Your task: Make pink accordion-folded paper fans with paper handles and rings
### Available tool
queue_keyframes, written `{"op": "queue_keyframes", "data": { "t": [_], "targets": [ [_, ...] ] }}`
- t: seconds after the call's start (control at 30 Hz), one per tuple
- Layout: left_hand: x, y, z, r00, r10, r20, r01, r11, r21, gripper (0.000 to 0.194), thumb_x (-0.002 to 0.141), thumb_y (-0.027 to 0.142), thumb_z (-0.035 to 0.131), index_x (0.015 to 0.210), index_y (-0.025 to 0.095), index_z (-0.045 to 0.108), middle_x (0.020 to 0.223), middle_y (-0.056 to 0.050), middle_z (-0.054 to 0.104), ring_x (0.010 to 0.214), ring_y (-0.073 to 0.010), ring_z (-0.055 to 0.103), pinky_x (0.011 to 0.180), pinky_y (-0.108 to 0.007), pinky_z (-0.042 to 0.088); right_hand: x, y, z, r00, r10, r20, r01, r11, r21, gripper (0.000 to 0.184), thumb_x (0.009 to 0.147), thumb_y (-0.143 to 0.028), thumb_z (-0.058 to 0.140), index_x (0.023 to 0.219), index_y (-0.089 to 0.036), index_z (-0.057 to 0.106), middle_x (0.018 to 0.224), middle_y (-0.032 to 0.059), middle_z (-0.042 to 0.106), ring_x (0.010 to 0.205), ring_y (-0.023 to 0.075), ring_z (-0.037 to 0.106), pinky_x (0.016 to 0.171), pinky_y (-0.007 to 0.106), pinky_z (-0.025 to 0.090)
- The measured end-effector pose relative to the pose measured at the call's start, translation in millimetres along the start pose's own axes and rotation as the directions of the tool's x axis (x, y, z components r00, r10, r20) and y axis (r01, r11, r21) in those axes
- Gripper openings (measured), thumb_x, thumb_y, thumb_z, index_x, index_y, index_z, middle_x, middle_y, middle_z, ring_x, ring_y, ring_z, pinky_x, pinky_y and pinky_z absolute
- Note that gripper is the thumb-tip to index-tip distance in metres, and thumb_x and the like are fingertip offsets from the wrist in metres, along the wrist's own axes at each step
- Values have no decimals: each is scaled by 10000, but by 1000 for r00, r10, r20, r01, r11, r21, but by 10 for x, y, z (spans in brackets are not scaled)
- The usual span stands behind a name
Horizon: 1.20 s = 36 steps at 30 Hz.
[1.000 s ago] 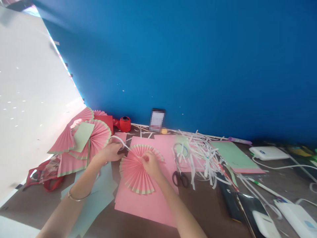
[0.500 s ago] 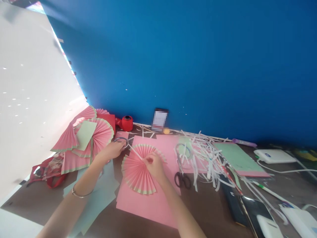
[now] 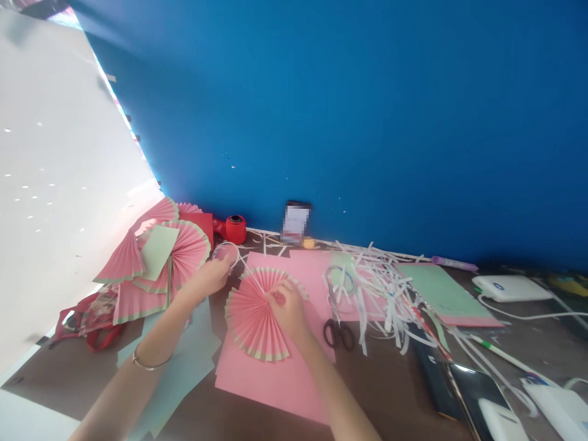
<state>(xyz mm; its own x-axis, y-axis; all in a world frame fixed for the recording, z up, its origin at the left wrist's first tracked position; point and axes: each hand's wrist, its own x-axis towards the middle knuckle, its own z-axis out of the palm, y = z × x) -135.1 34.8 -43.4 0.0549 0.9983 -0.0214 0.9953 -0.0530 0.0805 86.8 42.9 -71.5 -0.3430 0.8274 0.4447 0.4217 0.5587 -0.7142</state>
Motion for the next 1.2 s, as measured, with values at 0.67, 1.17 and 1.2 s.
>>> {"op": "queue_keyframes", "data": {
  "t": [0.67, 1.17, 1.2],
  "targets": [
    [13, 356, 86, 943, -98, -319, -58, 893, -446, 98, 884, 222, 362, 900, 196, 454, 857, -62, 637, 758, -208, 634, 629, -275, 445, -101, -584, -346, 827, -428, 365, 516, 834, -193, 157, 818, -312, 533, 915, -199, 579, 826, 73, 631, 777, 224, 567, 691, 374, 448],
    [-156, 655, 90, 670, 225, -707, -547, 794, -264, 188, 878, 149, 390, 991, 182, 537, 999, -102, 625, 950, -184, 591, 796, -317, 493, 203, -554, -233, 996, -51, -76, 57, 995, 79, 91, 832, -282, 533, 838, -221, 600, 839, 36, 646, 803, 190, 605, 734, 349, 498],
    [-154, 658, 71, 648, 247, -720, -554, 801, -224, 190, 875, 146, 400, 996, 184, 542, 1008, -104, 625, 944, -188, 590, 794, -326, 492, 189, -538, -245, 994, -67, -83, 72, 996, 52, 91, 841, -268, 522, 846, -221, 600, 845, 35, 645, 808, 187, 603, 737, 346, 497]
  ]
}}
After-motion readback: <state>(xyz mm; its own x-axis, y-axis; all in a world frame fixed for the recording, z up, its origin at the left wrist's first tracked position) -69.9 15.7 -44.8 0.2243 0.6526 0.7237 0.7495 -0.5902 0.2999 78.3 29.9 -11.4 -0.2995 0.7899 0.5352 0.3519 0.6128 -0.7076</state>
